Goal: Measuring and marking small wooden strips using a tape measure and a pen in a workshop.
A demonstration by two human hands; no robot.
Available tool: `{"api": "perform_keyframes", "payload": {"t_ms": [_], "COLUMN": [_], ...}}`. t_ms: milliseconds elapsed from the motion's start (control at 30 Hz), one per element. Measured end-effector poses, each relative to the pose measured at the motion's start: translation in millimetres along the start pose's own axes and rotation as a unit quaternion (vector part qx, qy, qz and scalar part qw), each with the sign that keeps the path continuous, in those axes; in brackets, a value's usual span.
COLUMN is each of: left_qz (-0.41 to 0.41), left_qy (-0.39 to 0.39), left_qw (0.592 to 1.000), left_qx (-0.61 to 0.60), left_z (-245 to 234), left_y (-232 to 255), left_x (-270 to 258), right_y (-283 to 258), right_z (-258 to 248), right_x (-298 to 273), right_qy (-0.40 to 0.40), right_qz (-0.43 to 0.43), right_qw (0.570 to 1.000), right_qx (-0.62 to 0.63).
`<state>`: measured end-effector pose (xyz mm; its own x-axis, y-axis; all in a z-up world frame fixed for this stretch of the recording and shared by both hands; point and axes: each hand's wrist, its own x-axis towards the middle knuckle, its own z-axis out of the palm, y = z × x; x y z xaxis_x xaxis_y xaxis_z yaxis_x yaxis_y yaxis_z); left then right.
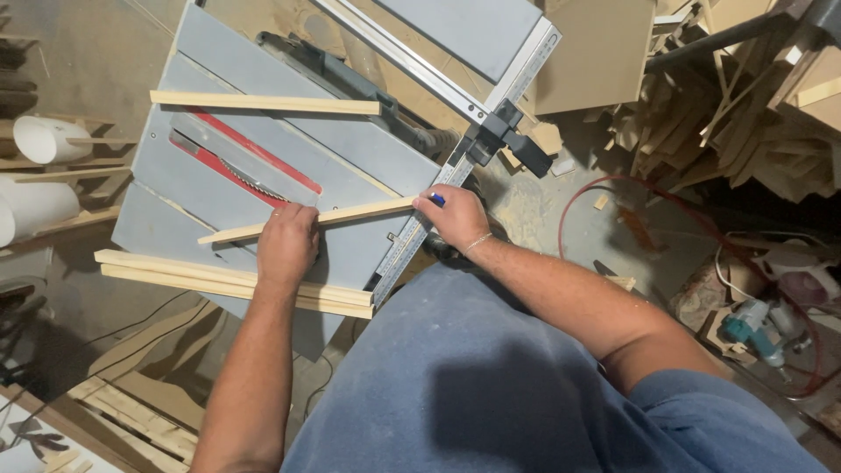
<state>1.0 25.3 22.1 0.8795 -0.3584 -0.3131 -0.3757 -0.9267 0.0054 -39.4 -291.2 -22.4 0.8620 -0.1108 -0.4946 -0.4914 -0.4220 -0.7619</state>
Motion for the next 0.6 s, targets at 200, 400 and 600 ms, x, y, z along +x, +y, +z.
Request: {"api": "perform_keyframes", "payload": {"t_ms": [200,400,600], "left_qz": [-0.013,-0.001,0.050], "left_qy": [-0.009,0.015,0.062], "left_qw": [1.000,0.999,0.982], "left_qx": [-0.007,-0.039,-0.171], "left_z": [-5.1,3.4,-3.3], "left_y": [4.4,4.3,49.3], "left_x": [2.2,3.7,23.6], "right_y": [-1.2,-3.6,-5.6], "right_z": [0.5,-1.6,-1.1], "right_x": [0.6,-0.2,-2.0], "right_qy": [0.000,0.001,0.004], "right_qz": [0.004,0.003,0.005], "right_qw": [1.000,1.000,1.000], "right_qx": [-0.004,0.000,-0.010]}}
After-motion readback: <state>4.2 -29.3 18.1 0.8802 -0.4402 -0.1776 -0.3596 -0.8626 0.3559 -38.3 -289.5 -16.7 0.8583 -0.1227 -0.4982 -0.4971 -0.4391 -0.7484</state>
